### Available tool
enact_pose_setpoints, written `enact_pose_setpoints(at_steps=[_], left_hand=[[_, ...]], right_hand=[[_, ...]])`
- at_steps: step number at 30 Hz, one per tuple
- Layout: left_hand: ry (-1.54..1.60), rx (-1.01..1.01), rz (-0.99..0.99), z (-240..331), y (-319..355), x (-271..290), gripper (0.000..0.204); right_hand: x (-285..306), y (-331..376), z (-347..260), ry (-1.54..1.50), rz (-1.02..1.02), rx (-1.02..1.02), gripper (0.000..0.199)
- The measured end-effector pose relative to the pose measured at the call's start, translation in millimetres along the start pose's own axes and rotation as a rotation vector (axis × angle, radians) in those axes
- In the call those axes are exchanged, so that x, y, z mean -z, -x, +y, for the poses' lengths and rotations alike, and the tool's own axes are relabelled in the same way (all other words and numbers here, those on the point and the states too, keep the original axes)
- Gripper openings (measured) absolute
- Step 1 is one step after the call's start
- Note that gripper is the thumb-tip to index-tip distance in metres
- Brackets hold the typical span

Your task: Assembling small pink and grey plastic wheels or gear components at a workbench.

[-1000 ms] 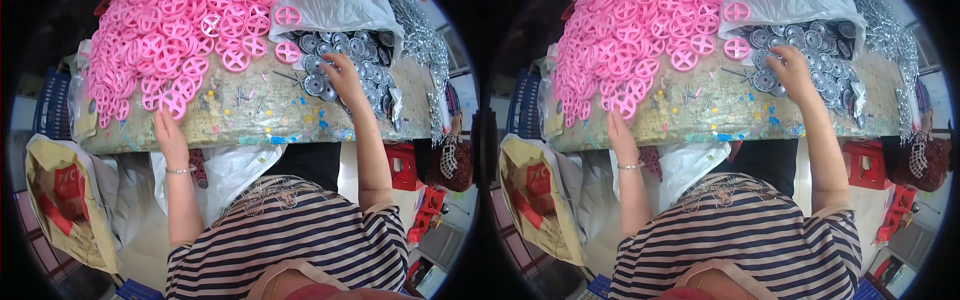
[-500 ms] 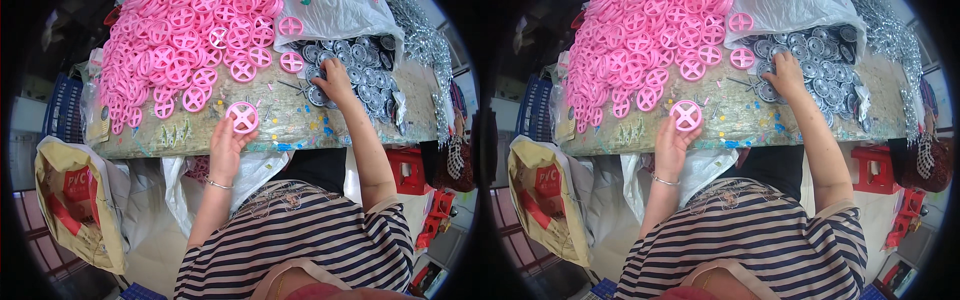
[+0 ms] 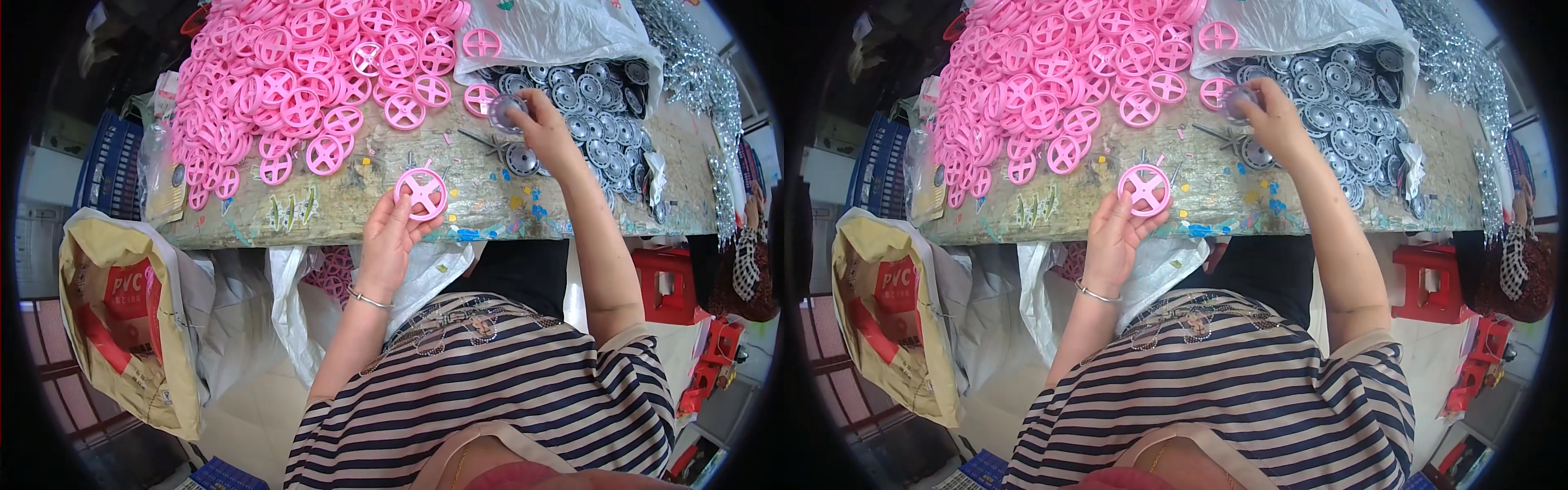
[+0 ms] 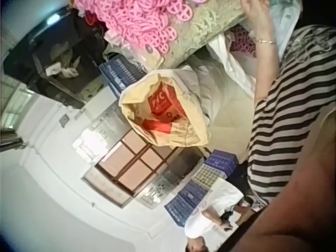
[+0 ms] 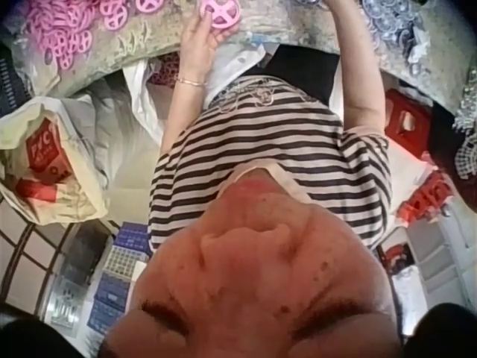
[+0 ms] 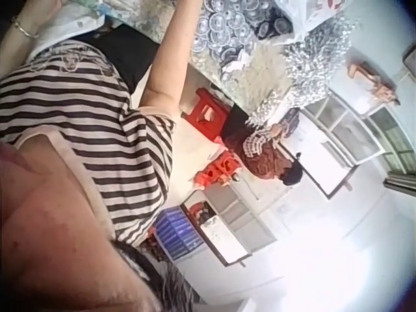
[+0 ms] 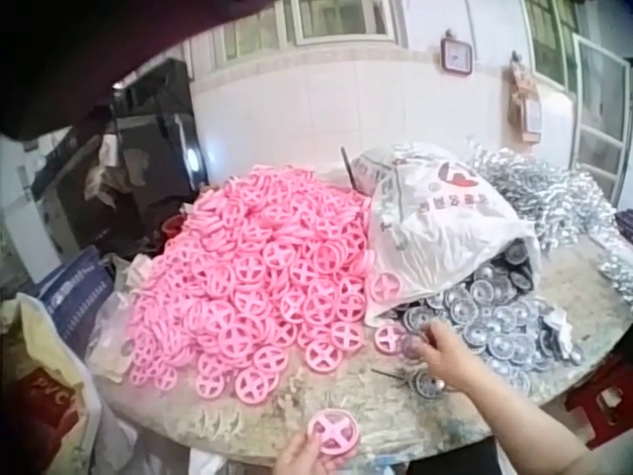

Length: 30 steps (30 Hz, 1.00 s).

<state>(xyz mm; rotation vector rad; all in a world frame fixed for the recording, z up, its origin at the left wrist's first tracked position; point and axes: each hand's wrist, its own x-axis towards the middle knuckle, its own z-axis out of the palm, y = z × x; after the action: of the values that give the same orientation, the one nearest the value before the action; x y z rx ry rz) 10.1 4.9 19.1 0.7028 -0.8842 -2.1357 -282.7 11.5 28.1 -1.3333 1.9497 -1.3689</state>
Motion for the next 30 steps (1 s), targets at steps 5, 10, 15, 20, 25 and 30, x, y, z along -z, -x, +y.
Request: enact_pose_setpoints(at_steps=[5, 10, 15, 20, 25, 30], left_hand=[[-0.001, -0.024, -0.012, -3.4, 0.5, -4.2, 0.034], [-0.072, -0.081, -0.047, -7.1, 4.4, -8.1, 0.035], [-0.131, -0.081, -0.072, -5.1, 9.4, -2.3, 0.036], [-0.18, -0.109, -0.044, -8.4, 17.3, -0.9, 0.036], [-0.058, -0.077, -0.007, -7.5, 21.1, 0.2, 0.035], [0.12, -0.009, 0.058, -12.2, 26.2, -0.7, 0.036]], right_hand=[[-38.3, 67.5, -93.7, -0.254, -0.408, -0.272, 0.037], [-67.3, 90.8, -66.8, -0.082, -0.261, 0.185, 0.038], [-67.0, 92.3, -70.1, -0.375, -0.458, -0.351, 0.03], [-68.9, 103.4, -71.8, -0.181, -0.447, -0.138, 0.026], [-76.4, 106.9, -76.8, -0.193, -0.437, -0.139, 0.029], [-77.1, 114.4, -101.9, -0.409, -0.541, -0.245, 0.032]])
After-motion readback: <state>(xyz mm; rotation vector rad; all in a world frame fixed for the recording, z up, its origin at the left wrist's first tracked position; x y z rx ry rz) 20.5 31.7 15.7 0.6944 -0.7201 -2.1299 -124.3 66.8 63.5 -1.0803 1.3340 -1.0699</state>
